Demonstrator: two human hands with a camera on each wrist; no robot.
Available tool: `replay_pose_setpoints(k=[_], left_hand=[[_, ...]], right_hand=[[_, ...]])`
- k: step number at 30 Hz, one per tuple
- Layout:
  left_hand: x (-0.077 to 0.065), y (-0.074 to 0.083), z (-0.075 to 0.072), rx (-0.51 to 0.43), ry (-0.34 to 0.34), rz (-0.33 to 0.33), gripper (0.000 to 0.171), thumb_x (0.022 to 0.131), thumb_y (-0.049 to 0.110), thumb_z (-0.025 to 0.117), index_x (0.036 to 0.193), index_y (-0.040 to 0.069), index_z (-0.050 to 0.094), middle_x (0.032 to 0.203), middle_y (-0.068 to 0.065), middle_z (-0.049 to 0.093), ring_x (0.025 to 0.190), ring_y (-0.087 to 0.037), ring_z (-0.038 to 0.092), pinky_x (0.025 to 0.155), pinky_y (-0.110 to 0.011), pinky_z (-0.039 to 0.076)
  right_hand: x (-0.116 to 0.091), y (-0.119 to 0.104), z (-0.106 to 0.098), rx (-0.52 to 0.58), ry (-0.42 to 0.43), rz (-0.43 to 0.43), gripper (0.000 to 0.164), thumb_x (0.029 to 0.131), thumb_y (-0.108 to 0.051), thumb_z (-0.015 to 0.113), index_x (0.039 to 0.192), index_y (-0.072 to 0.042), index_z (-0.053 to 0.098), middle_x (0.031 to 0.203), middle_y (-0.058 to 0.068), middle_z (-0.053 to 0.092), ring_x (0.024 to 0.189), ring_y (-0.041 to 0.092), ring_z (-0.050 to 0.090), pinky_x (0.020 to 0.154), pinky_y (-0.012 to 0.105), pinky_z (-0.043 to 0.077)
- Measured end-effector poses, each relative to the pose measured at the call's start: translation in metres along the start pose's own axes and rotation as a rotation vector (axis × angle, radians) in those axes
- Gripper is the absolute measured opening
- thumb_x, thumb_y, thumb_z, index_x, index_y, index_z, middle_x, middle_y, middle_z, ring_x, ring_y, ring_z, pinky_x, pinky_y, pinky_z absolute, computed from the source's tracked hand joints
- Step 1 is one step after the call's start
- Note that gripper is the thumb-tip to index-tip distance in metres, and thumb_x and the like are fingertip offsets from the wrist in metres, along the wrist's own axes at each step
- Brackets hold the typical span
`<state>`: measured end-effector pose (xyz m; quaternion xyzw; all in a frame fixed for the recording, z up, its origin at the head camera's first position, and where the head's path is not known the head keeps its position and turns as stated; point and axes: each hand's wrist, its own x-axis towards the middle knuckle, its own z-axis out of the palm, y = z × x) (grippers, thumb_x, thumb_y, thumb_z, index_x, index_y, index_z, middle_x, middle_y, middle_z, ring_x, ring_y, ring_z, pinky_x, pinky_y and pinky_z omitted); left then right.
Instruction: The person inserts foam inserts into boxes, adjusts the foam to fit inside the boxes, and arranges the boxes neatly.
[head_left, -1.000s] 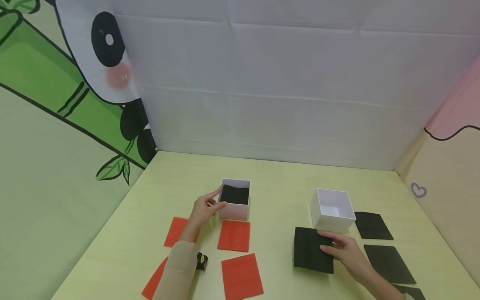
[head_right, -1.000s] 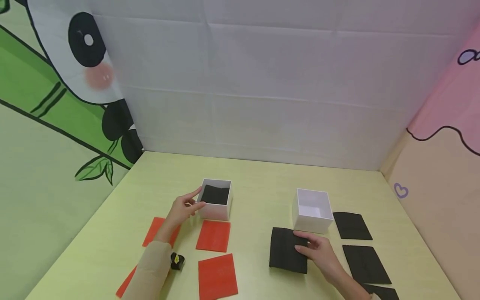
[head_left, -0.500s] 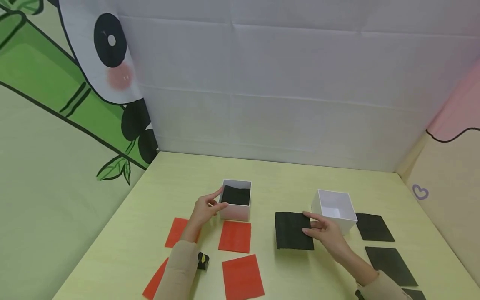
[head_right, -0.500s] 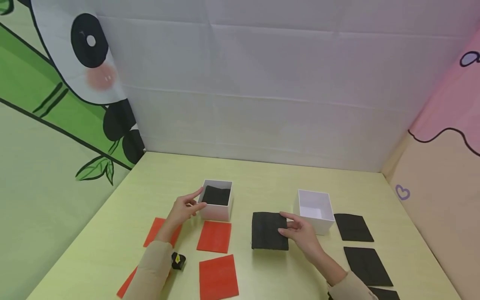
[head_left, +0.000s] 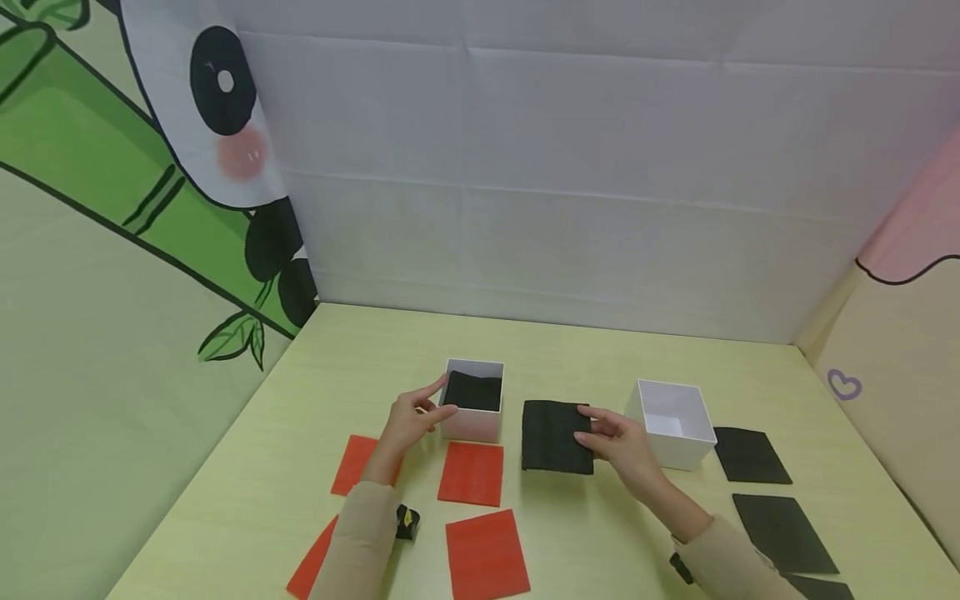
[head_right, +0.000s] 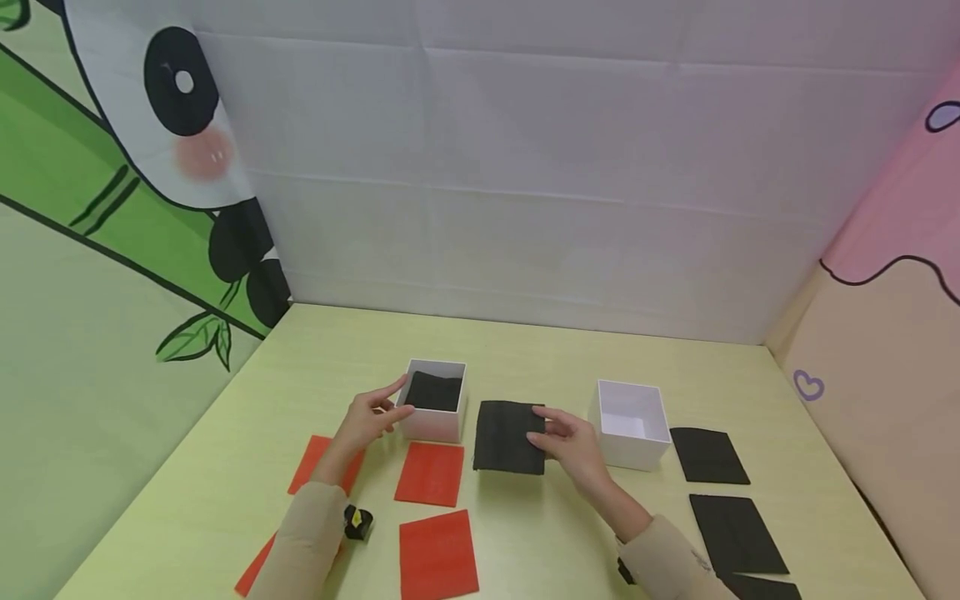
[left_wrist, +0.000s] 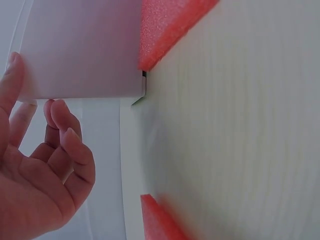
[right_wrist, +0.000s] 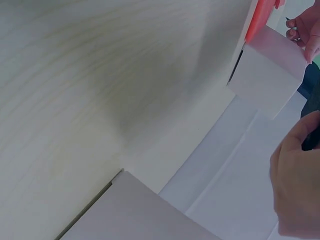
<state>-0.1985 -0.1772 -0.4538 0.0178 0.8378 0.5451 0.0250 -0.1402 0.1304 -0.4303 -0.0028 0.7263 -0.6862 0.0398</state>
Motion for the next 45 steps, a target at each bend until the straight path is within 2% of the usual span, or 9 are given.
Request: replay_pose_setpoints(k=[10, 16, 27, 35, 45], left_hand=[[0.002, 0.001, 0.002, -0.006, 0.007, 0.01, 0.06, 0.075, 0.026, 0.072, 0.13, 0.021, 0.049, 0.07, -0.007, 0.05, 0.055, -0.018, 0.047, 0.052, -0.027, 0.036], [0.001, 0.002, 0.003, -0.004, 0.007, 0.008, 0.061, 0.075, 0.027, 0.072, 0.13, 0.02, 0.048, 0.071, -0.007, 0.05, 0.056, -0.018, 0.047, 0.052, -0.027, 0.036], [0.001, 0.001, 0.005, -0.006, 0.011, 0.014, 0.06, 0.076, 0.025, 0.071, 0.131, 0.02, 0.048, 0.071, -0.007, 0.05, 0.055, -0.018, 0.047, 0.052, -0.026, 0.036], [0.002, 0.001, 0.006, -0.056, 0.008, 0.052, 0.057, 0.076, 0.021, 0.072, 0.129, 0.017, 0.05, 0.065, -0.007, 0.052, 0.056, -0.033, 0.05, 0.049, -0.025, 0.036], [0.004, 0.001, 0.007, -0.035, 0.023, 0.049, 0.057, 0.076, 0.018, 0.071, 0.129, 0.018, 0.049, 0.067, -0.007, 0.053, 0.052, -0.02, 0.049, 0.049, -0.025, 0.035]], right_hand=[[0.018, -0.001, 0.015, 0.059, -0.025, -0.01, 0.044, 0.079, 0.007, 0.061, 0.122, 0.009, 0.049, 0.082, 0.008, 0.055, 0.067, 0.012, 0.057, 0.062, 0.027, 0.05], [0.03, -0.001, 0.025, 0.079, 0.003, -0.012, 0.044, 0.078, 0.008, 0.062, 0.121, 0.007, 0.05, 0.087, 0.011, 0.058, 0.069, 0.013, 0.058, 0.061, 0.025, 0.049], [0.05, -0.008, 0.046, 0.101, 0.023, -0.074, 0.043, 0.077, 0.009, 0.063, 0.118, 0.007, 0.053, 0.088, 0.016, 0.061, 0.065, 0.013, 0.059, 0.058, 0.025, 0.049], [0.063, -0.016, 0.06, 0.094, -0.002, -0.149, 0.042, 0.077, 0.009, 0.063, 0.118, 0.006, 0.054, 0.085, 0.016, 0.061, 0.062, 0.011, 0.059, 0.056, 0.026, 0.049], [0.084, -0.017, 0.082, 0.037, 0.022, -0.156, 0.041, 0.077, 0.008, 0.064, 0.117, 0.006, 0.056, 0.088, 0.017, 0.06, 0.063, 0.011, 0.058, 0.055, 0.026, 0.049]])
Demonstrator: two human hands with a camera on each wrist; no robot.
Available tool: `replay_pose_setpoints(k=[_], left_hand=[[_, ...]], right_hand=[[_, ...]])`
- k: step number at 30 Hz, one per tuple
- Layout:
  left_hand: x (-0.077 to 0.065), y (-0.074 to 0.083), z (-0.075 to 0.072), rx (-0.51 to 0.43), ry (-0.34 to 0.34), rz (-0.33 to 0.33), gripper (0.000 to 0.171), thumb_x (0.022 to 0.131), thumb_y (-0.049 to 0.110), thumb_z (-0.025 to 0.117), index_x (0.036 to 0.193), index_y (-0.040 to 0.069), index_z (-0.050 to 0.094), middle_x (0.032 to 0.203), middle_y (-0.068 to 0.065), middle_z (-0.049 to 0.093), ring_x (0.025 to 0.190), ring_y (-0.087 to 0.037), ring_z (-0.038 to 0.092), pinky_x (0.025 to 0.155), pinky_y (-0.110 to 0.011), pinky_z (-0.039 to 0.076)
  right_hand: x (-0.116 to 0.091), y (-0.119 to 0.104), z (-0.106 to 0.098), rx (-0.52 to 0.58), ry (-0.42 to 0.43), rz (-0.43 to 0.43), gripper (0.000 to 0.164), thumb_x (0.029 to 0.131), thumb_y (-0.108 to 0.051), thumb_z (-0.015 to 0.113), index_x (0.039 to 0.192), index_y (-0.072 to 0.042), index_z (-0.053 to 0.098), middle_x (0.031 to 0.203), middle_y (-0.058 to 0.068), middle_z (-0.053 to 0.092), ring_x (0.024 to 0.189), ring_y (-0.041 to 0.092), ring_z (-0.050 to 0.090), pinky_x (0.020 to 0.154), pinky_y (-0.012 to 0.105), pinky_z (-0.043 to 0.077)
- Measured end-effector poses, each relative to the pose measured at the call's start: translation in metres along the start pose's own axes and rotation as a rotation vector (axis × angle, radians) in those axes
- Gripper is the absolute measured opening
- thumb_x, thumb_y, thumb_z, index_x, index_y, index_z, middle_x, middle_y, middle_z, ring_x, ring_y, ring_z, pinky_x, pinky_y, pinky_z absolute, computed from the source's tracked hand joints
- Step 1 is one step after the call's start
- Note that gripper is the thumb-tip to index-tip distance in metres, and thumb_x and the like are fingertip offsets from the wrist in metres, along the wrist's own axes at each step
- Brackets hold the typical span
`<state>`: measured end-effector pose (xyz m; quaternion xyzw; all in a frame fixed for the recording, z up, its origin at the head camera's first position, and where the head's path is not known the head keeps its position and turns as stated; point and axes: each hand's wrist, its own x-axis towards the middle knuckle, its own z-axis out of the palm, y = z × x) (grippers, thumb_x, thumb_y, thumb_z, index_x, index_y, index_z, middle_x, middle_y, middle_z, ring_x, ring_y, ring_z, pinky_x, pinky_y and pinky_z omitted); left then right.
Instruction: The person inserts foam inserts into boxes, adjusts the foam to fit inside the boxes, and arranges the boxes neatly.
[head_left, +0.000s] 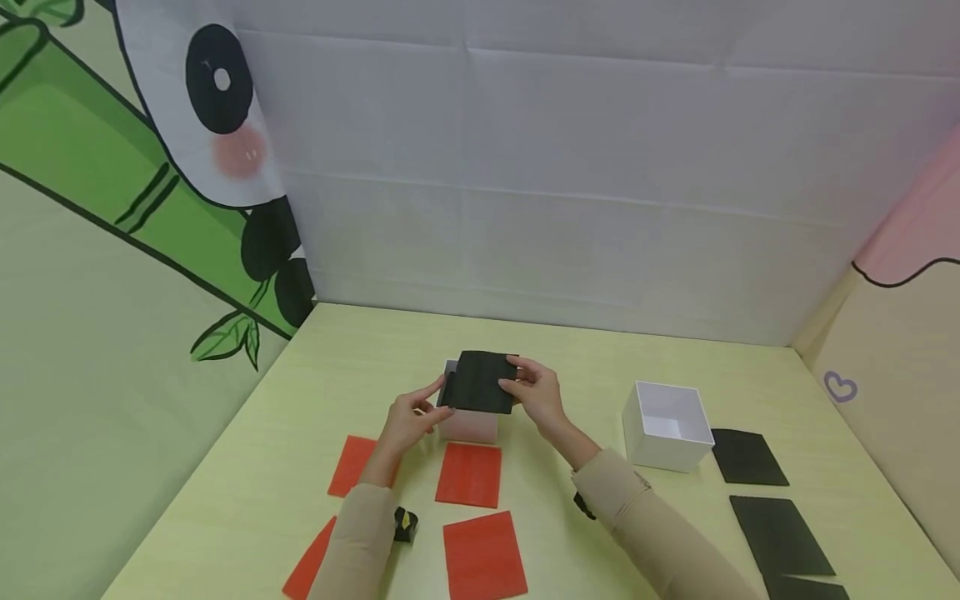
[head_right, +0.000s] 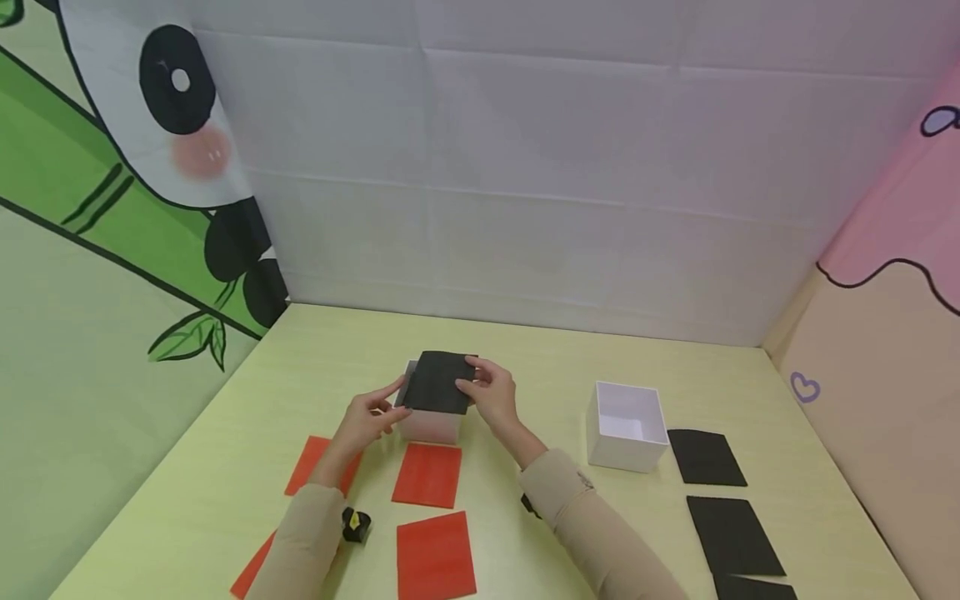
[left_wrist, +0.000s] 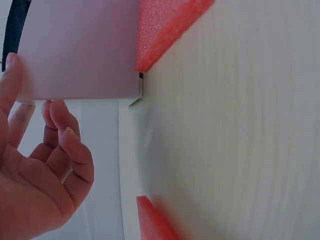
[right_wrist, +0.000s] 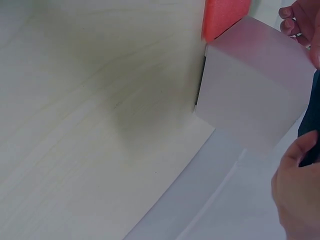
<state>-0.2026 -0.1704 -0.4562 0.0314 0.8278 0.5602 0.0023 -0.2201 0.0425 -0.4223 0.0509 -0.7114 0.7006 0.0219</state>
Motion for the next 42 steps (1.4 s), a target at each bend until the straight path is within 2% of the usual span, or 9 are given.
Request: replay_pose_setpoints(k=[8, 12, 19, 20, 24, 28, 32, 35, 42], left_hand=[[0.0, -0.001, 0.0, -0.005, -0.008, 0.015, 0.059, 0.076, 0.023, 0.072, 0.13, 0.017, 0.049, 0.066, -0.007, 0.052, 0.053, -0.02, 0.049, 0.05, -0.026, 0.038], [0.0, -0.001, 0.0, 0.0, -0.012, 0.022, 0.06, 0.076, 0.024, 0.071, 0.131, 0.017, 0.048, 0.066, -0.006, 0.052, 0.053, -0.019, 0.048, 0.05, -0.025, 0.038], [-0.02, 0.039, -0.005, -0.003, -0.022, 0.021, 0.055, 0.08, 0.01, 0.067, 0.13, 0.004, 0.045, 0.069, -0.014, 0.052, 0.059, -0.032, 0.05, 0.049, -0.021, 0.035], [-0.02, 0.039, -0.005, -0.006, -0.023, 0.024, 0.055, 0.08, 0.01, 0.067, 0.13, 0.004, 0.045, 0.069, -0.014, 0.052, 0.059, -0.032, 0.05, 0.049, -0.02, 0.035], [-0.02, 0.037, -0.005, -0.018, -0.031, 0.031, 0.055, 0.08, 0.01, 0.067, 0.13, 0.003, 0.045, 0.069, -0.016, 0.052, 0.06, -0.036, 0.049, 0.049, -0.021, 0.035], [-0.021, 0.037, -0.005, -0.018, -0.032, 0.034, 0.055, 0.08, 0.01, 0.066, 0.13, 0.002, 0.045, 0.069, -0.017, 0.052, 0.06, -0.038, 0.049, 0.049, -0.021, 0.035], [-0.021, 0.037, -0.005, -0.022, -0.032, 0.028, 0.055, 0.08, 0.01, 0.067, 0.13, 0.003, 0.045, 0.07, -0.018, 0.053, 0.064, -0.044, 0.049, 0.049, -0.021, 0.035], [-0.016, 0.029, -0.004, -0.039, -0.031, 0.031, 0.056, 0.079, 0.011, 0.068, 0.13, 0.004, 0.046, 0.069, -0.017, 0.053, 0.063, -0.045, 0.049, 0.048, -0.023, 0.036], [-0.001, 0.0, 0.0, -0.014, -0.01, 0.025, 0.059, 0.077, 0.021, 0.071, 0.13, 0.015, 0.048, 0.067, -0.008, 0.052, 0.055, -0.028, 0.05, 0.048, -0.025, 0.037]], right_hand=[[0.009, 0.003, 0.014, -0.093, 0.004, -0.029, 0.04, 0.077, 0.007, 0.065, 0.116, 0.005, 0.057, 0.086, 0.017, 0.06, 0.061, 0.01, 0.056, 0.053, 0.026, 0.049], [0.012, 0.003, 0.018, -0.195, -0.029, -0.044, 0.039, 0.078, 0.005, 0.064, 0.116, 0.003, 0.057, 0.083, 0.014, 0.059, 0.059, 0.011, 0.055, 0.053, 0.027, 0.049], [0.013, 0.002, 0.019, -0.391, -0.075, -0.118, 0.033, 0.079, -0.002, 0.066, 0.112, -0.001, 0.062, 0.078, 0.009, 0.055, 0.063, 0.016, 0.05, 0.052, 0.024, 0.045], [0.013, 0.002, 0.018, -0.421, -0.08, -0.123, 0.033, 0.079, -0.003, 0.065, 0.112, -0.001, 0.062, 0.079, 0.009, 0.055, 0.063, 0.017, 0.049, 0.051, 0.024, 0.043], [0.013, 0.003, 0.019, -0.554, -0.099, -0.14, 0.032, 0.08, -0.001, 0.063, 0.112, 0.0, 0.062, 0.082, 0.01, 0.057, 0.061, 0.015, 0.043, 0.05, 0.022, 0.035], [0.012, 0.003, 0.019, -0.616, -0.108, -0.18, 0.032, 0.08, -0.005, 0.065, 0.111, 0.001, 0.062, 0.084, 0.012, 0.049, 0.065, 0.018, 0.041, 0.056, 0.025, 0.035], [0.011, 0.004, 0.019, -0.664, -0.119, -0.24, 0.036, 0.082, -0.013, 0.065, 0.115, 0.0, 0.06, 0.105, 0.023, 0.043, 0.089, 0.029, 0.045, 0.072, 0.038, 0.041], [0.012, 0.006, 0.02, -0.771, -0.13, -0.287, 0.037, 0.086, -0.023, 0.061, 0.118, -0.005, 0.059, 0.126, 0.029, 0.033, 0.105, 0.037, 0.042, 0.081, 0.047, 0.041], [0.011, 0.006, 0.025, -0.95, -0.213, -0.236, 0.039, 0.09, -0.04, 0.049, 0.118, -0.017, 0.061, 0.138, 0.025, 0.024, 0.12, 0.042, 0.031, 0.084, 0.058, 0.033]])
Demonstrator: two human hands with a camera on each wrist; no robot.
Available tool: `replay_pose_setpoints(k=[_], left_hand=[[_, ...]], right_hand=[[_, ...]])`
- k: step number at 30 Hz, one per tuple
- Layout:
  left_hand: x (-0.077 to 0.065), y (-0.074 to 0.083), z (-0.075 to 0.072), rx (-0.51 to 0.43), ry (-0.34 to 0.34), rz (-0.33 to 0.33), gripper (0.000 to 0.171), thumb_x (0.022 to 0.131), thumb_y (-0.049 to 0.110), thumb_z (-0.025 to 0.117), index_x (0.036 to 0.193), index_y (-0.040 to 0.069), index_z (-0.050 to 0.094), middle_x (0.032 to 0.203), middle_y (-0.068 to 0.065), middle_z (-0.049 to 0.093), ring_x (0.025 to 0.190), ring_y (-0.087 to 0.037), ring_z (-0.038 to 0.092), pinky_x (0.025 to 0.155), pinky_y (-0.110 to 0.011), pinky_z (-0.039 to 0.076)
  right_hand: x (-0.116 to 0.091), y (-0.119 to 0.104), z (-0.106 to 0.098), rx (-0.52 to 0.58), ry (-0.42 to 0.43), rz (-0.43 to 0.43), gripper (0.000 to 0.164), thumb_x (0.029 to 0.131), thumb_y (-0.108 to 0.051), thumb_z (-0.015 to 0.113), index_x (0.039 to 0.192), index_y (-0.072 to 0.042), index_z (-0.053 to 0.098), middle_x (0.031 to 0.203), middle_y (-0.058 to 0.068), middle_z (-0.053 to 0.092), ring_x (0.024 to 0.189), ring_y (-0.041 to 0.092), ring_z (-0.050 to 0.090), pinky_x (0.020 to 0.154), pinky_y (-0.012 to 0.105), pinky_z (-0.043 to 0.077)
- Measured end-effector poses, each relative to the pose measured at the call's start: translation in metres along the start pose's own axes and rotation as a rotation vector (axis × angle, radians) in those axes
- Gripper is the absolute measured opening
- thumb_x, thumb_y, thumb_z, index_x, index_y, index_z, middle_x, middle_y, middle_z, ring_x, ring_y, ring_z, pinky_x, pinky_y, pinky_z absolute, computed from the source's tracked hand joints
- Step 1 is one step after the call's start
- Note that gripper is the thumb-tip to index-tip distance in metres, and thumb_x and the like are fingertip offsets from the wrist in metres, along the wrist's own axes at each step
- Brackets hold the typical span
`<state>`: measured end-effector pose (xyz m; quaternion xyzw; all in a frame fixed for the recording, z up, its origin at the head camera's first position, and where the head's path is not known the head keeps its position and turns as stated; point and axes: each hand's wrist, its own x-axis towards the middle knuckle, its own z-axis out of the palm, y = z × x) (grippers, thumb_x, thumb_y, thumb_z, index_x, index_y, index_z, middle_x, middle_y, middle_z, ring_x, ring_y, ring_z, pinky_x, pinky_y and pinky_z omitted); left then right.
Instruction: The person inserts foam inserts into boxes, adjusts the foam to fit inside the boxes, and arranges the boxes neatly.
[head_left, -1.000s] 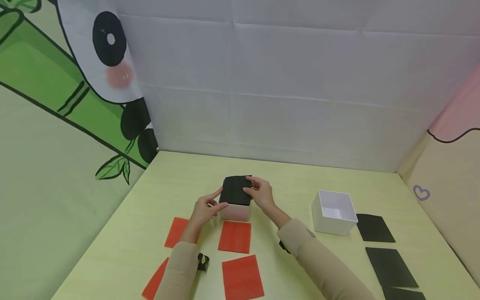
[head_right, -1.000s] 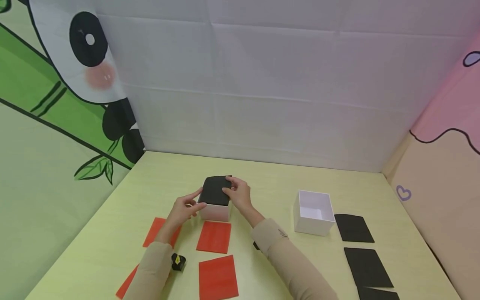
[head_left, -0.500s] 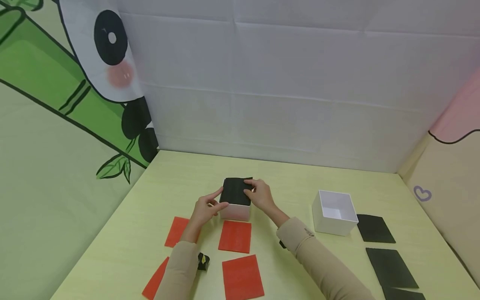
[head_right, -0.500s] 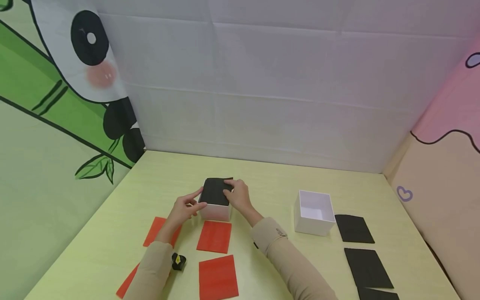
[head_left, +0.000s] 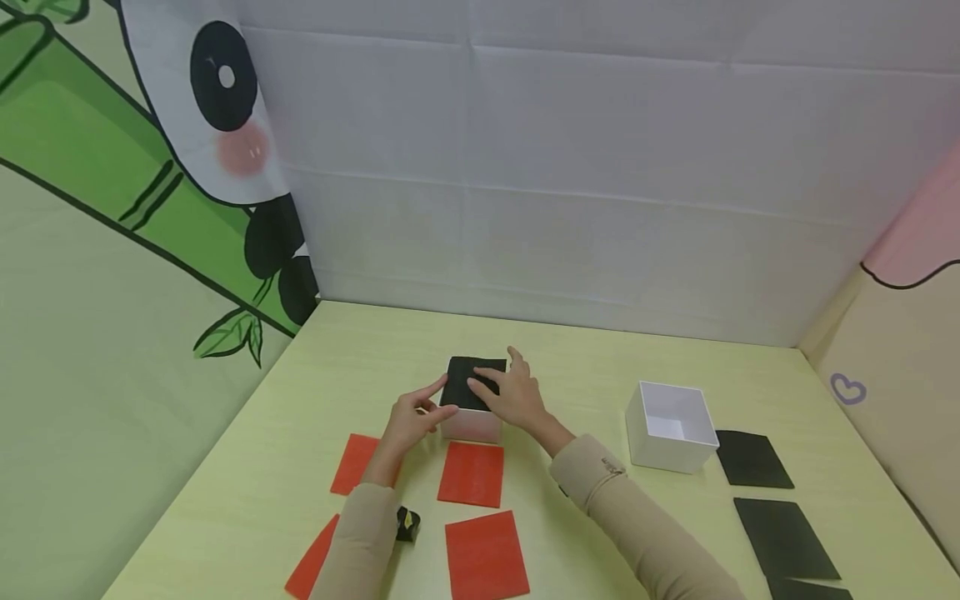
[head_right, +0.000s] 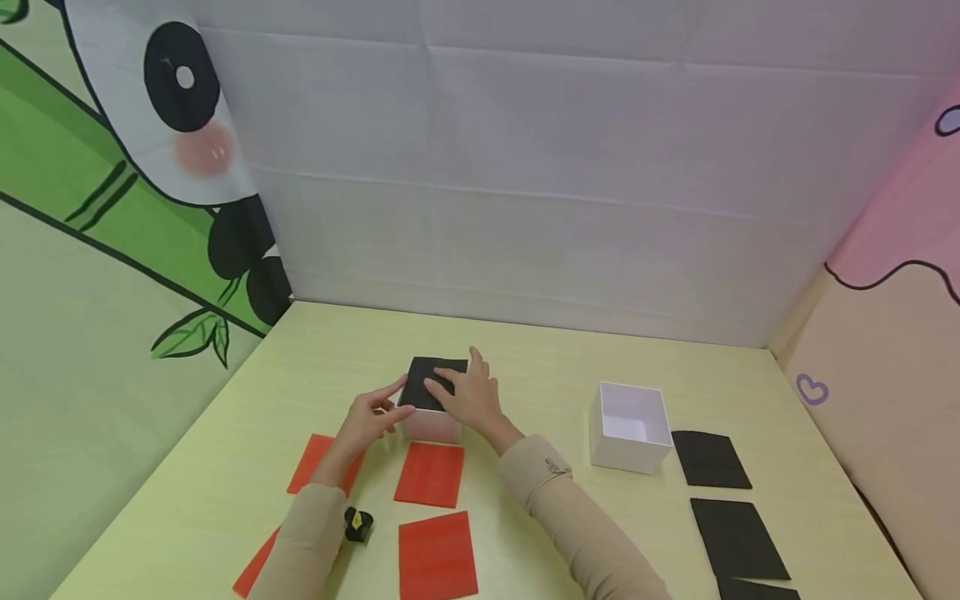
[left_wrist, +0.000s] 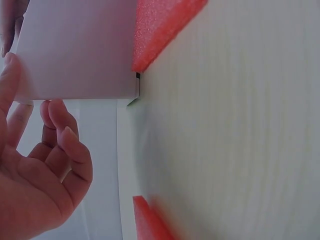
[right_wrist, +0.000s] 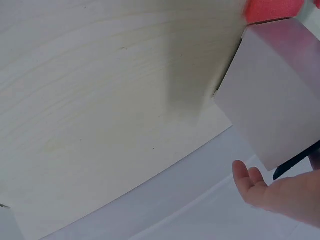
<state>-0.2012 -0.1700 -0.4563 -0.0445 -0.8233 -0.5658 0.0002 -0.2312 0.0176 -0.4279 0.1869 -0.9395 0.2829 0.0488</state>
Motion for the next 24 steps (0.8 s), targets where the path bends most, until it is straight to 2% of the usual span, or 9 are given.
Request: replay_pose_setpoints(k=[9, 13, 17, 19, 21, 24], left_hand=[[0.0, 0.0, 0.001, 0.002, 0.009, 0.006, 0.058, 0.076, 0.022, 0.071, 0.13, 0.016, 0.049, 0.066, -0.007, 0.052, 0.053, -0.023, 0.048, 0.048, -0.024, 0.037], [0.0, 0.0, 0.001, -0.01, 0.012, 0.02, 0.058, 0.076, 0.02, 0.071, 0.13, 0.013, 0.049, 0.066, -0.01, 0.053, 0.053, -0.025, 0.048, 0.047, -0.025, 0.036], [0.001, -0.001, 0.001, -0.001, 0.014, 0.009, 0.058, 0.076, 0.022, 0.071, 0.13, 0.013, 0.049, 0.067, -0.009, 0.053, 0.054, -0.025, 0.048, 0.048, -0.025, 0.037], [0.001, -0.002, 0.001, 0.001, 0.015, -0.001, 0.059, 0.076, 0.022, 0.071, 0.13, 0.015, 0.049, 0.066, -0.008, 0.052, 0.054, -0.023, 0.048, 0.048, -0.025, 0.037], [0.001, -0.002, 0.001, 0.0, 0.019, -0.008, 0.059, 0.076, 0.023, 0.071, 0.13, 0.017, 0.049, 0.065, -0.007, 0.052, 0.053, -0.022, 0.048, 0.048, -0.025, 0.037], [0.001, -0.004, 0.001, -0.01, 0.021, -0.007, 0.059, 0.076, 0.023, 0.072, 0.13, 0.017, 0.049, 0.064, -0.007, 0.051, 0.052, -0.021, 0.047, 0.048, -0.024, 0.036]], right_hand=[[0.001, -0.004, 0.0, -0.029, -0.07, 0.065, 0.042, 0.092, -0.044, 0.042, 0.116, -0.016, 0.062, 0.139, 0.023, 0.025, 0.122, 0.039, 0.028, 0.086, 0.059, 0.029], [0.0, -0.003, 0.001, -0.021, -0.105, 0.067, 0.046, 0.091, -0.047, 0.041, 0.118, -0.016, 0.061, 0.139, 0.023, 0.023, 0.122, 0.04, 0.026, 0.087, 0.06, 0.027], [-0.001, -0.002, -0.004, -0.034, -0.074, 0.045, 0.048, 0.091, -0.048, 0.04, 0.119, -0.015, 0.06, 0.14, 0.023, 0.023, 0.123, 0.039, 0.026, 0.088, 0.058, 0.026], [-0.001, -0.001, -0.008, -0.063, -0.033, 0.024, 0.048, 0.09, -0.049, 0.041, 0.118, -0.015, 0.06, 0.139, 0.022, 0.025, 0.123, 0.038, 0.026, 0.088, 0.056, 0.027], [-0.001, 0.0, -0.013, -0.11, 0.0, 0.009, 0.049, 0.089, -0.051, 0.043, 0.116, -0.014, 0.062, 0.139, 0.021, 0.026, 0.124, 0.036, 0.026, 0.089, 0.055, 0.027], [-0.001, 0.002, -0.017, -0.2, 0.002, -0.009, 0.053, 0.086, -0.055, 0.043, 0.114, -0.015, 0.063, 0.138, 0.019, 0.027, 0.124, 0.034, 0.025, 0.091, 0.054, 0.025]])
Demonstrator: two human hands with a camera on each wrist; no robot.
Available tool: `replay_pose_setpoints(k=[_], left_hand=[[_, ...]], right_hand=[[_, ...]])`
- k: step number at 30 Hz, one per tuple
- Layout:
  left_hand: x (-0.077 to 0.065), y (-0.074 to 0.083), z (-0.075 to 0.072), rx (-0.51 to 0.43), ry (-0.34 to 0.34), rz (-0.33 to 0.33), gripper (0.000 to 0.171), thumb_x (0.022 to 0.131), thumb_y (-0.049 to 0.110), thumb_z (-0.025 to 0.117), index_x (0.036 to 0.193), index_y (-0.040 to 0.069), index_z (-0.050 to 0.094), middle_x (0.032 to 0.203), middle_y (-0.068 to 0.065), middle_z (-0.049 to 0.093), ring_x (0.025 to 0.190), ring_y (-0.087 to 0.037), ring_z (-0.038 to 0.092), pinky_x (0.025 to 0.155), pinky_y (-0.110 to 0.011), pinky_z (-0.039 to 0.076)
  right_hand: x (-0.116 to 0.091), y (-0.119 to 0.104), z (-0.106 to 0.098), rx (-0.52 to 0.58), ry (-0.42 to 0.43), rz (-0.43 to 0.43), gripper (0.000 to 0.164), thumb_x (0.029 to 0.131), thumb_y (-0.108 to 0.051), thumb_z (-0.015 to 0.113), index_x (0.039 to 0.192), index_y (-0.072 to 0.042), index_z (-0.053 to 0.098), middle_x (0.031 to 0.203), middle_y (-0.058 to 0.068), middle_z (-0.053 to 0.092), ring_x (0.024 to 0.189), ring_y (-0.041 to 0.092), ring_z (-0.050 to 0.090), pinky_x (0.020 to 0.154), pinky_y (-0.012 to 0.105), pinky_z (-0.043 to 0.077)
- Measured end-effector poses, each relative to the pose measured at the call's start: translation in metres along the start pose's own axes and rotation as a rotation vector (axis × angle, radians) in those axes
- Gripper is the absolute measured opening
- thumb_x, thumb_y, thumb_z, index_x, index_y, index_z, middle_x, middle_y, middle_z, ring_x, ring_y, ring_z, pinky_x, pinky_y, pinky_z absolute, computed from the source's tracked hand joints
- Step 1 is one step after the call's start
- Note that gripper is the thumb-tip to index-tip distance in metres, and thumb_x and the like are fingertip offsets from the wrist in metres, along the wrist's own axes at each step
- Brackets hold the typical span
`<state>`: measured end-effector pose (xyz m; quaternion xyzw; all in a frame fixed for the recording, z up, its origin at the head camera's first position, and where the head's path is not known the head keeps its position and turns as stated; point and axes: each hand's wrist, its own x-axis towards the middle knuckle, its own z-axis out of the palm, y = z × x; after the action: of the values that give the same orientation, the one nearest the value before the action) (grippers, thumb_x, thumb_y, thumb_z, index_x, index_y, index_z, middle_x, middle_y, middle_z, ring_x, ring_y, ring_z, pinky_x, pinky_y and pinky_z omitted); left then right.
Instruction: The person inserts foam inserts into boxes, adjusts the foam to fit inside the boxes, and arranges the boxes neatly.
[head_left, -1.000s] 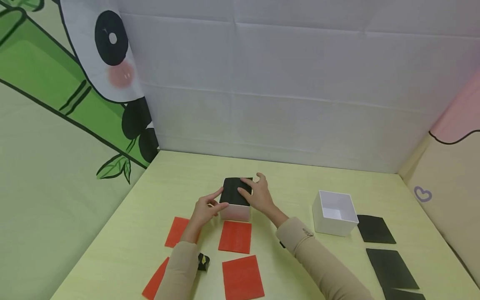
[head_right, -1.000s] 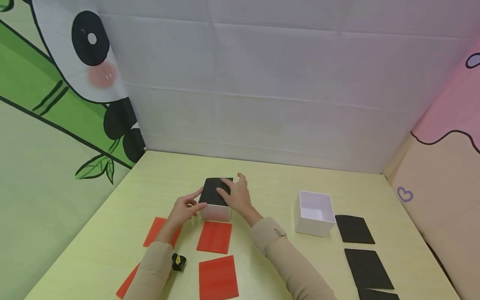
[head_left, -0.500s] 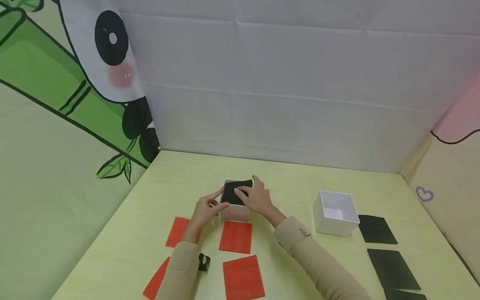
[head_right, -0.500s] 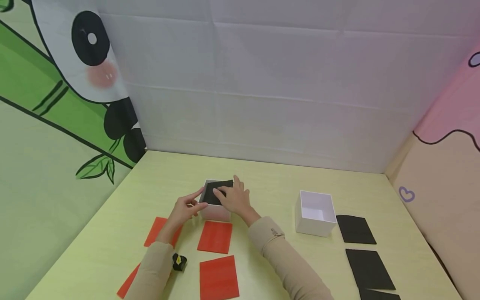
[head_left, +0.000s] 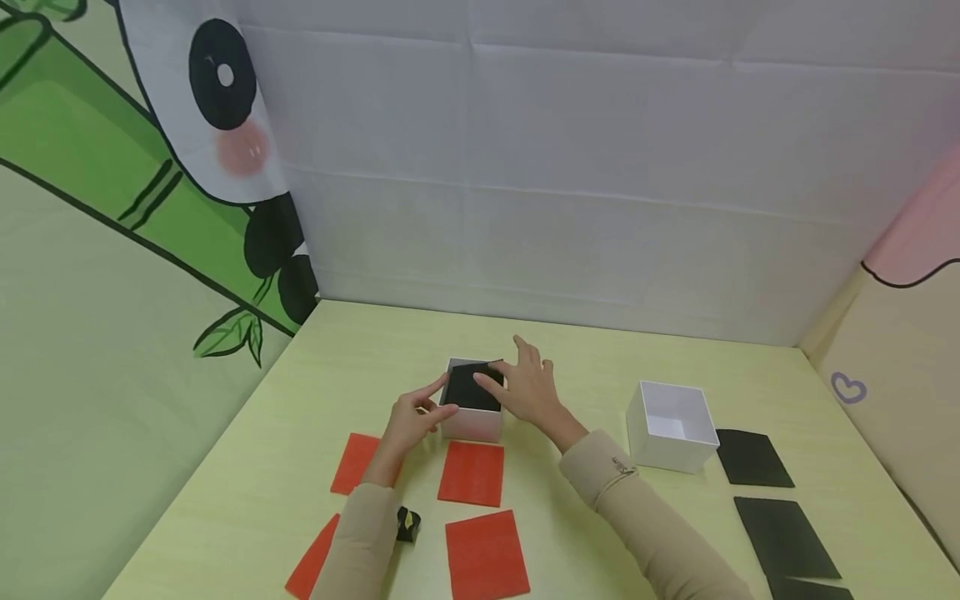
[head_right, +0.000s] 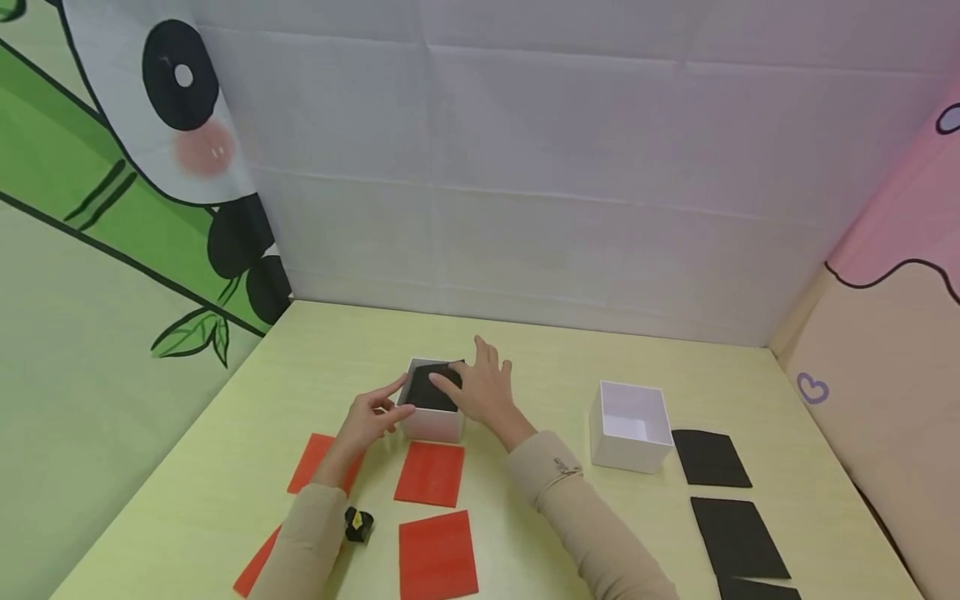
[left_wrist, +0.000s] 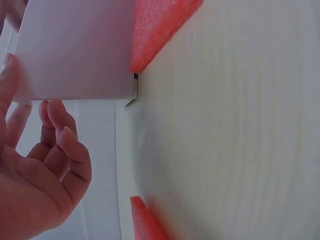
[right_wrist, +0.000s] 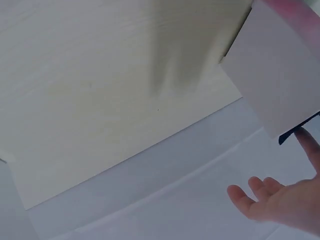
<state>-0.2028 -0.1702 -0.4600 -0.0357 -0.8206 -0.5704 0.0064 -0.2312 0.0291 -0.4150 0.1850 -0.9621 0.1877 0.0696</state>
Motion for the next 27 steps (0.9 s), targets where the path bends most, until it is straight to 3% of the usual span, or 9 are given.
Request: replay_pose_setpoints(k=[6, 13, 20, 27], left_hand=[[0.0, 0.001, -0.001, -0.003, -0.015, 0.003, 0.059, 0.077, 0.02, 0.071, 0.13, 0.012, 0.048, 0.065, -0.008, 0.051, 0.053, -0.025, 0.047, 0.047, -0.024, 0.036], [-0.017, 0.037, -0.004, 0.017, -0.019, 0.021, 0.054, 0.08, 0.01, 0.067, 0.129, 0.001, 0.045, 0.067, -0.016, 0.05, 0.056, -0.034, 0.047, 0.047, -0.02, 0.033], [0.002, 0.002, 0.001, 0.006, -0.003, 0.02, 0.058, 0.077, 0.02, 0.071, 0.13, 0.012, 0.048, 0.064, -0.008, 0.05, 0.051, -0.022, 0.046, 0.047, -0.024, 0.035], [0.004, 0.001, 0.003, 0.007, 0.001, 0.031, 0.059, 0.077, 0.022, 0.071, 0.13, 0.014, 0.048, 0.064, -0.007, 0.05, 0.051, -0.018, 0.045, 0.048, -0.024, 0.036]], right_hand=[[-0.002, 0.003, 0.001, -0.093, -0.069, -0.022, 0.058, 0.084, -0.06, 0.042, 0.118, -0.017, 0.061, 0.139, 0.019, 0.025, 0.125, 0.034, 0.023, 0.092, 0.056, 0.023], [0.0, 0.0, 0.006, -0.131, -0.116, 0.0, 0.061, 0.082, -0.064, 0.042, 0.118, -0.018, 0.061, 0.141, 0.018, 0.022, 0.127, 0.034, 0.02, 0.093, 0.06, 0.019], [0.003, 0.003, 0.012, -0.181, -0.173, 0.011, 0.064, 0.08, -0.068, 0.038, 0.118, -0.021, 0.061, 0.143, 0.018, 0.019, 0.127, 0.037, 0.019, 0.091, 0.066, 0.013], [-0.001, 0.008, 0.009, -0.113, -0.136, -0.092, 0.056, 0.082, -0.063, 0.041, 0.108, -0.021, 0.067, 0.141, 0.017, 0.025, 0.128, 0.035, 0.018, 0.091, 0.067, 0.011]])
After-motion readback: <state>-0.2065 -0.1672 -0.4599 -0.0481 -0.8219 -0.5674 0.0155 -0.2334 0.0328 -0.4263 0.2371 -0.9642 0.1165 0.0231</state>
